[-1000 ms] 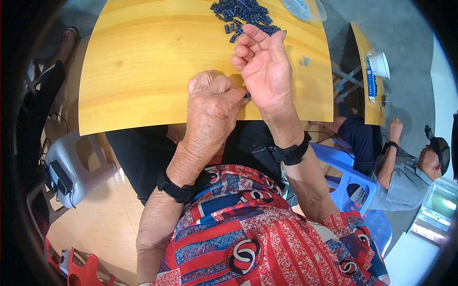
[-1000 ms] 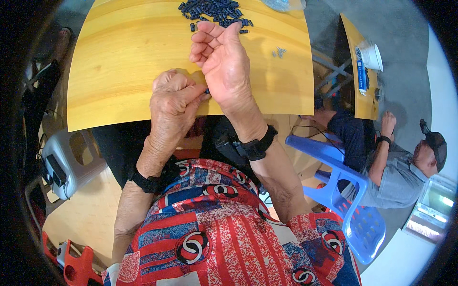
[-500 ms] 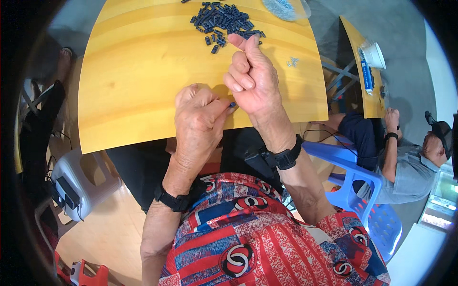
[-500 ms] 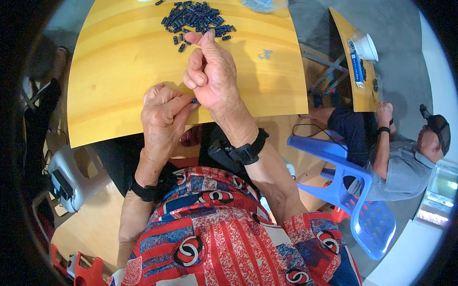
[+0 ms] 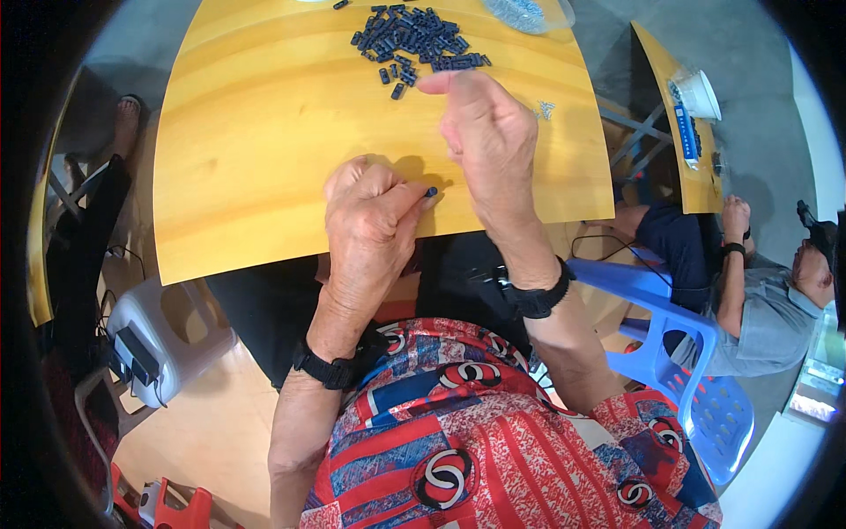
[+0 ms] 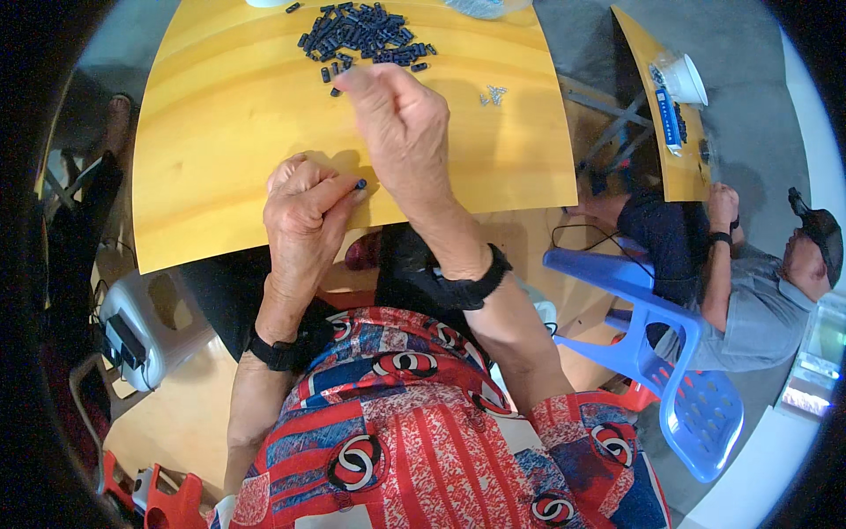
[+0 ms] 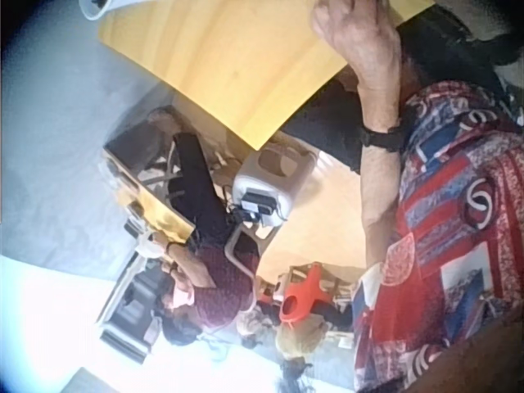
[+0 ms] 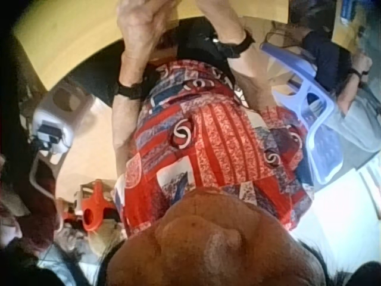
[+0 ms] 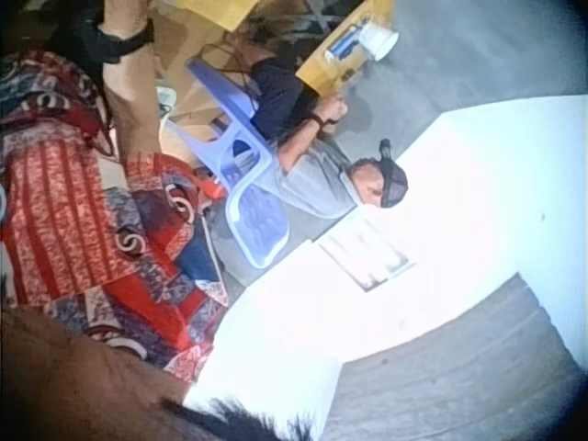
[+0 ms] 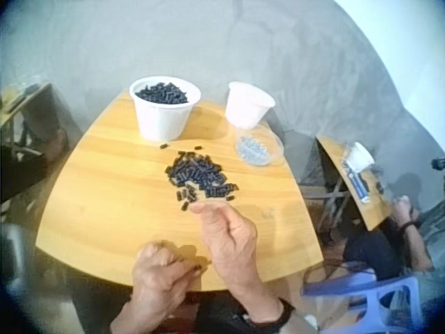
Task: The recorder is manually assembling small plastic components, specifically inserting small metal pins or springs into blue plastic housings.
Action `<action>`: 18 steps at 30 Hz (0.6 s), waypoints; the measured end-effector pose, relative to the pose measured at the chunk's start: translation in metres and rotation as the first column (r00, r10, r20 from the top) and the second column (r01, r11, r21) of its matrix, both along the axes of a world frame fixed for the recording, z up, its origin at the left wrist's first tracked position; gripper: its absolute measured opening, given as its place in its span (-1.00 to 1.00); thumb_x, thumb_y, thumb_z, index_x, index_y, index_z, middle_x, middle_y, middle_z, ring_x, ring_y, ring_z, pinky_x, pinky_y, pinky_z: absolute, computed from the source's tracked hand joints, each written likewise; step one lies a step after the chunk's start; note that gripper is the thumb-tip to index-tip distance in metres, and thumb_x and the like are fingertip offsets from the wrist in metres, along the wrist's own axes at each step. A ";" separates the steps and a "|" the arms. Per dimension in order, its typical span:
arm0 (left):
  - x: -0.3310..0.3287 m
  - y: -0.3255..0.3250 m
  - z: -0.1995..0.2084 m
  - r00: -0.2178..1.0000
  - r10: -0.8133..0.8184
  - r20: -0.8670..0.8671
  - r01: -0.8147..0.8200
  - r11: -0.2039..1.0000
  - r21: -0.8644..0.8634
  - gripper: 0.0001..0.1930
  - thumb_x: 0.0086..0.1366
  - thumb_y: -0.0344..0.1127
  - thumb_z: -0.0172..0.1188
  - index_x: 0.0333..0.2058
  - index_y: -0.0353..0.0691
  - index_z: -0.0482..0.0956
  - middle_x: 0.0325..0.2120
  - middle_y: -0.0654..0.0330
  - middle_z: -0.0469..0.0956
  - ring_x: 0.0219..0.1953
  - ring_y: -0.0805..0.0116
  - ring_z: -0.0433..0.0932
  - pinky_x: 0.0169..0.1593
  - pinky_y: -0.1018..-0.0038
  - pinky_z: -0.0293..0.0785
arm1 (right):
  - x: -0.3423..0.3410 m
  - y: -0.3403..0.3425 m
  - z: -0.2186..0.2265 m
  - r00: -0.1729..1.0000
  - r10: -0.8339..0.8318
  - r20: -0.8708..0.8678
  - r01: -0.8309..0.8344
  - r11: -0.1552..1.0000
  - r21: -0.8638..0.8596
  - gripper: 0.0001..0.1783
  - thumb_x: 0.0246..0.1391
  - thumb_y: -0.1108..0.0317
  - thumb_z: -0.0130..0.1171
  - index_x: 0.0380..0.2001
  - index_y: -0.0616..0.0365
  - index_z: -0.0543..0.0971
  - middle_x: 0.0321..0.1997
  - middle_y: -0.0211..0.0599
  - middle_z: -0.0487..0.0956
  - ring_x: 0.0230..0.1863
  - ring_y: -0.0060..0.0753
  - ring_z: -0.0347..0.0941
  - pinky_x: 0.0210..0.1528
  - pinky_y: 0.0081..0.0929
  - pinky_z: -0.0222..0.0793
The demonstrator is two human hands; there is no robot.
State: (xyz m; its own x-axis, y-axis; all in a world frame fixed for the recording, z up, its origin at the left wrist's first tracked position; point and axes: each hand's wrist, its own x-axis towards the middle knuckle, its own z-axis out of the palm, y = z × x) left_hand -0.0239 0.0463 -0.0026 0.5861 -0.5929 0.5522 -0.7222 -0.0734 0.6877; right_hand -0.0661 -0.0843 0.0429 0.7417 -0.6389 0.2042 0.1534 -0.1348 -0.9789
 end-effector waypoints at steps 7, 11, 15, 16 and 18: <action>0.001 0.000 -0.002 0.999 0.006 0.041 -0.005 1.000 -0.013 -0.85 -0.17 -0.46 0.35 -0.52 -0.19 0.62 -0.61 0.24 0.41 -0.43 0.21 0.40 -0.25 0.31 0.32 | -0.046 -0.006 -0.008 0.899 0.056 -0.435 -0.181 0.951 -0.250 -0.81 0.06 0.35 0.22 -0.43 0.30 0.58 -0.65 -0.41 0.51 -0.61 -0.72 0.34 -0.57 -0.66 0.27; 0.002 0.002 -0.003 1.000 0.002 0.008 -0.002 1.000 -0.009 -0.85 -0.17 -0.45 0.36 -0.52 -0.18 0.62 -0.61 0.25 0.40 -0.43 0.21 0.40 -0.25 0.32 0.32 | -0.048 -0.007 -0.007 0.829 0.229 -0.509 -0.258 0.966 0.016 -0.85 0.04 0.38 0.24 -0.42 0.29 0.59 -0.60 -0.39 0.56 -0.62 -0.72 0.34 -0.60 -0.70 0.27; 0.002 0.002 -0.003 1.000 0.002 0.006 -0.002 1.000 -0.007 -0.85 -0.18 -0.44 0.36 -0.53 -0.17 0.62 -0.61 0.26 0.40 -0.43 0.21 0.40 -0.26 0.33 0.31 | -0.044 -0.013 -0.013 0.836 0.319 -0.446 -0.303 0.947 0.110 -0.86 0.02 0.40 0.24 -0.42 0.28 0.59 -0.57 -0.41 0.56 -0.64 -0.72 0.36 -0.63 -0.72 0.28; 0.003 0.002 -0.003 1.000 -0.001 -0.008 0.001 1.000 -0.002 -0.85 -0.18 -0.44 0.36 -0.53 -0.17 0.62 -0.61 0.26 0.40 -0.43 0.22 0.40 -0.26 0.33 0.31 | -0.043 -0.013 -0.013 0.824 0.338 -0.454 -0.318 0.940 0.121 -0.87 0.02 0.40 0.24 -0.42 0.27 0.58 -0.57 -0.42 0.55 -0.64 -0.72 0.36 -0.63 -0.72 0.29; 0.003 0.002 -0.003 1.000 -0.001 -0.020 0.001 1.000 0.000 -0.85 -0.18 -0.44 0.37 -0.53 -0.17 0.62 -0.62 0.26 0.40 -0.44 0.22 0.40 -0.26 0.33 0.31 | -0.041 -0.013 -0.010 0.809 0.340 -0.479 -0.322 0.939 0.123 -0.87 0.02 0.41 0.24 -0.42 0.27 0.58 -0.57 -0.42 0.55 -0.63 -0.72 0.37 -0.62 -0.72 0.29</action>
